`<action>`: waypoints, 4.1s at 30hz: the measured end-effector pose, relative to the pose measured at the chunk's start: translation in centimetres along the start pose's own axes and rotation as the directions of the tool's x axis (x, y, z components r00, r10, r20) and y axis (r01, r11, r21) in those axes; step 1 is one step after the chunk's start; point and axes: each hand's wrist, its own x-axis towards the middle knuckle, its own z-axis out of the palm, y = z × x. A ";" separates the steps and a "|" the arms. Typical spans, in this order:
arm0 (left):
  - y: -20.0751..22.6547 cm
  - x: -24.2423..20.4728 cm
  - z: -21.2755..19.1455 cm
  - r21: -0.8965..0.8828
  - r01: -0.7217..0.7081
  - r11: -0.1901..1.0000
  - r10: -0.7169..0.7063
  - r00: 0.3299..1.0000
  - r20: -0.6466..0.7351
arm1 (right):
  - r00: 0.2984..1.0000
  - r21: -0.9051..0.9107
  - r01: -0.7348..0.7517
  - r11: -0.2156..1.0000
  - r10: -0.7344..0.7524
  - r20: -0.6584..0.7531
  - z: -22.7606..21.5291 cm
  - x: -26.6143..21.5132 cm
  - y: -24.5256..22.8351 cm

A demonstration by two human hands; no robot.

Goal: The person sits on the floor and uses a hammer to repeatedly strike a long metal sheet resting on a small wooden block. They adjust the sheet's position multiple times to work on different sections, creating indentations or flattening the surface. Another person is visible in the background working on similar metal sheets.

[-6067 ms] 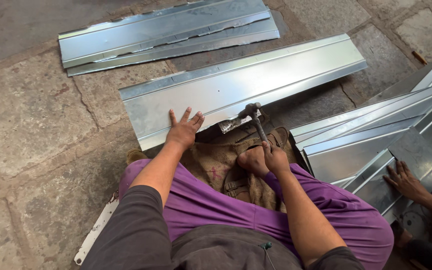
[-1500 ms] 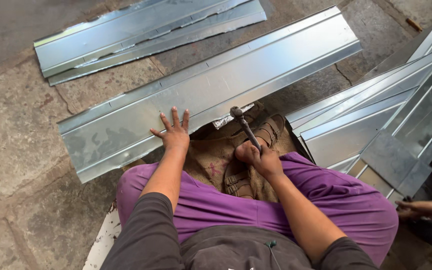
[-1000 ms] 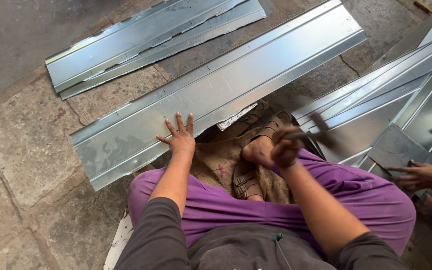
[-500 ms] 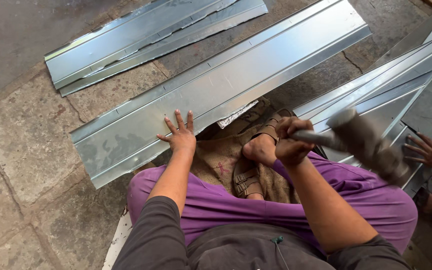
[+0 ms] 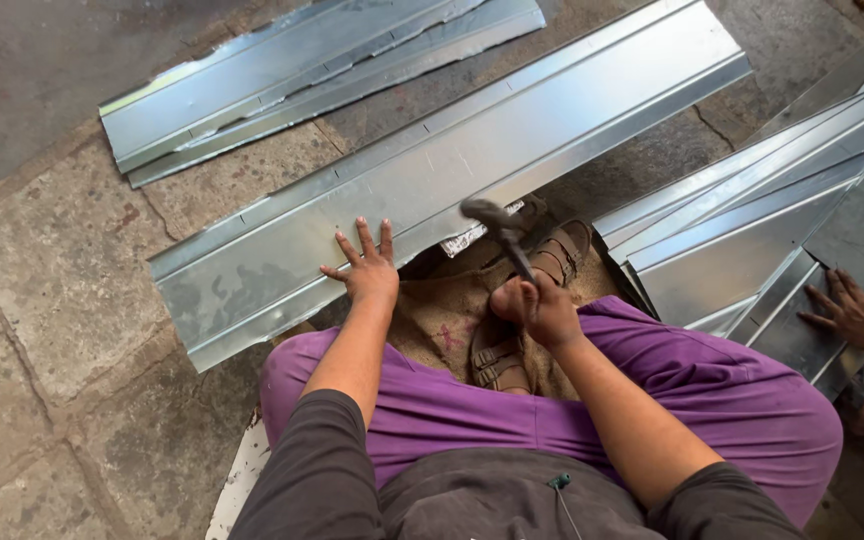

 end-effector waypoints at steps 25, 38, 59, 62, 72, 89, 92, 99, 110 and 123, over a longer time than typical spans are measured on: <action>-1.2 -0.3 0.0 -0.056 0.092 0.994 -0.090 0.995 0.047 | 0.998 -0.121 -0.064 0.991 0.067 0.014 -3.2 1.0 -3.1; -1.0 -0.5 -0.3 -0.056 0.089 0.994 -0.087 0.995 0.042 | 0.992 -0.068 0.059 0.996 -0.066 -0.105 -1.4 0.0 -0.1; 3.5 -2.9 1.6 -0.484 -0.091 0.870 0.023 0.989 -0.145 | 0.975 -0.196 -0.175 0.965 0.198 0.104 3.5 1.5 6.2; 4.1 -0.5 0.8 -0.010 -0.179 0.984 0.173 0.961 -0.214 | 0.990 -0.145 -0.097 0.985 0.111 0.092 2.5 2.5 4.7; 3.4 3.3 -0.1 -0.020 -0.109 0.994 0.109 0.994 -0.017 | 0.921 -0.233 -0.367 0.900 0.387 0.045 -2.5 2.0 -0.4; -8.6 -0.9 -1.3 -0.054 0.221 0.974 -0.215 0.971 0.101 | 0.955 -0.337 -0.192 0.922 0.255 0.154 1.8 5.8 -1.3; -8.8 -0.3 -0.5 -0.072 0.272 0.960 -0.262 0.958 0.117 | 0.948 -0.290 -0.216 0.932 0.272 0.167 1.7 5.4 -1.6; -3.2 1.6 2.7 0.198 -0.183 0.963 0.229 0.942 -0.244 | 0.962 -0.243 -0.189 0.951 0.229 0.146 2.5 4.4 -1.1; -0.1 2.1 0.4 0.134 -0.246 0.960 0.254 0.966 -0.044 | 0.961 0.058 -0.273 0.960 0.275 -0.024 -6.5 4.8 -4.1; 0.0 2.1 0.2 0.194 -0.227 0.954 0.239 0.970 -0.037 | 0.630 0.282 0.721 0.634 -0.429 -0.647 -12.4 5.6 -6.2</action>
